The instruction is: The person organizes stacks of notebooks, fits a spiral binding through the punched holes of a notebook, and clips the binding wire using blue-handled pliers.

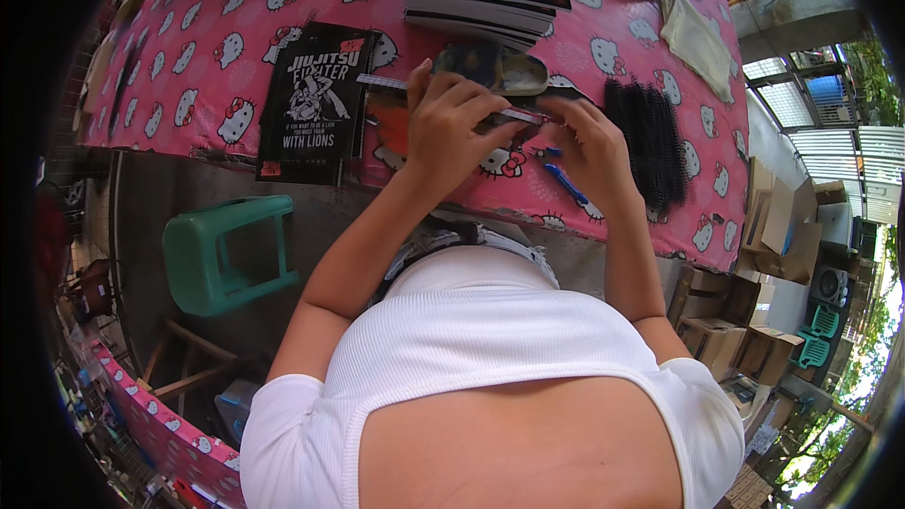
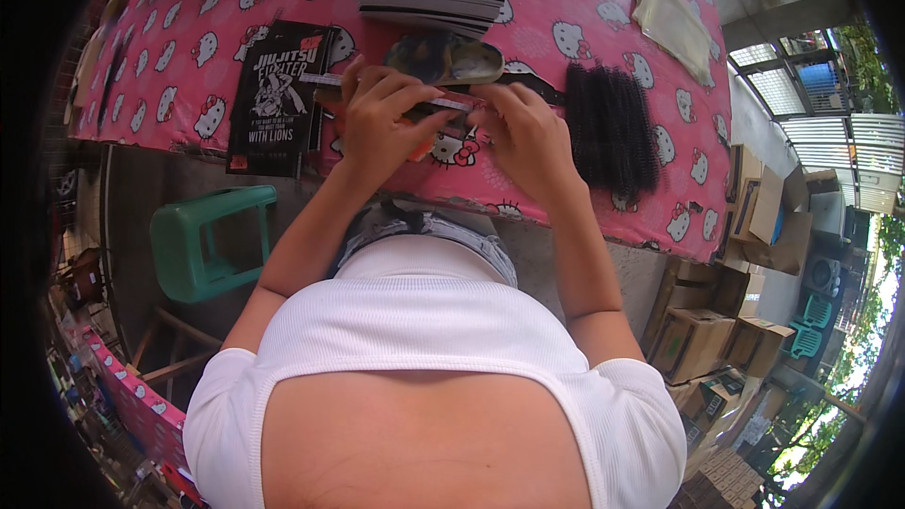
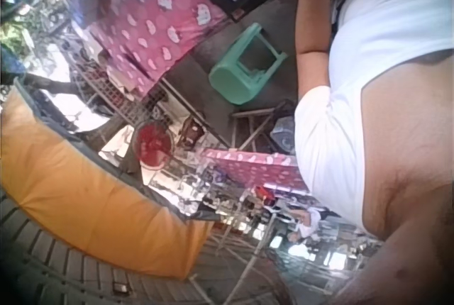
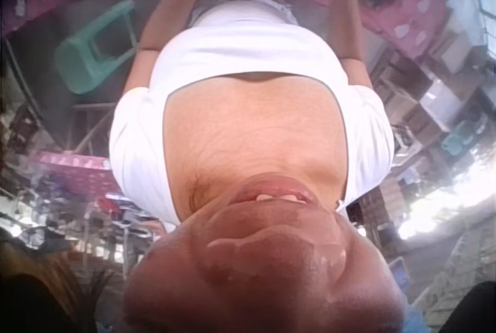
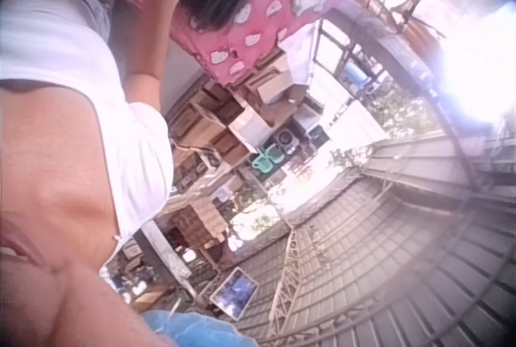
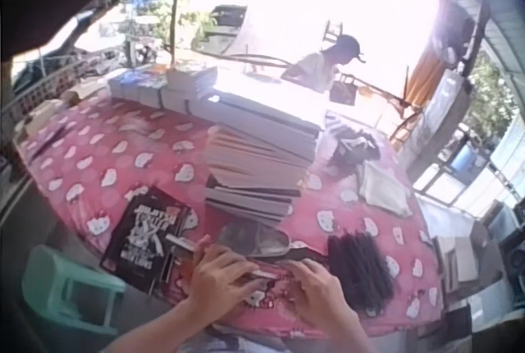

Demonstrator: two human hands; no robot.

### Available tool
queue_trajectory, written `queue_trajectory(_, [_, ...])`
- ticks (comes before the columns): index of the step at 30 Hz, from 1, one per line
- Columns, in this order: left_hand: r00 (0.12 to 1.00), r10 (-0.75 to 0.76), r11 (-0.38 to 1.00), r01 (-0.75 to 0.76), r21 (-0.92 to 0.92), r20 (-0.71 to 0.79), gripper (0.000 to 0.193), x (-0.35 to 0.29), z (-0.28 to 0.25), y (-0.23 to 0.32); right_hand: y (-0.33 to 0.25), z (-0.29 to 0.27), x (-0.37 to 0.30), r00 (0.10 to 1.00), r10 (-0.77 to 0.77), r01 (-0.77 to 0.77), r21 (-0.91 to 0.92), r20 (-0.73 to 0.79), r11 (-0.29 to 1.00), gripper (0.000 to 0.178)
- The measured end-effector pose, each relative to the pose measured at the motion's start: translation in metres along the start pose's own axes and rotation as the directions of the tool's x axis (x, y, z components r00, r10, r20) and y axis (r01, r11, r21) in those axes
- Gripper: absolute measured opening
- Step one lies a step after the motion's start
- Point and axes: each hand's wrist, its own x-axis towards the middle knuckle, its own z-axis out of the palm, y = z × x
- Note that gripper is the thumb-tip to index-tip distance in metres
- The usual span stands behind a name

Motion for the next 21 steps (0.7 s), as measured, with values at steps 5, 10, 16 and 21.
queue_trajectory(5, [1.000, -0.011, 1.000, 0.011, 0.004, -0.003, 0.022, -0.003, -0.005, 0.001, -0.004, -0.004, 0.007, 0.976, -0.053, 0.073, -0.088, 0.212, 0.993, 0.017])
queue_trajectory(10, [0.999, 0.043, 0.999, -0.043, -0.023, -0.009, 0.028, -0.011, -0.008, 0.000, 0.062, 0.000, 0.081, 0.910, -0.140, 0.179, -0.065, 0.390, 0.982, 0.038])
queue_trajectory(16, [0.995, -0.054, 0.999, 0.053, -0.012, -0.078, 0.044, 0.008, -0.010, 0.004, 0.110, 0.075, 0.077, 0.908, -0.008, 0.182, -0.378, 0.419, 0.908, 0.050])
queue_trajectory(21, [0.999, -0.041, 0.998, 0.040, -0.042, -0.031, 0.036, 0.000, -0.008, -0.006, 0.107, 0.019, 0.050, 0.956, -0.059, -0.120, 0.568, 0.287, 0.814, 0.044])
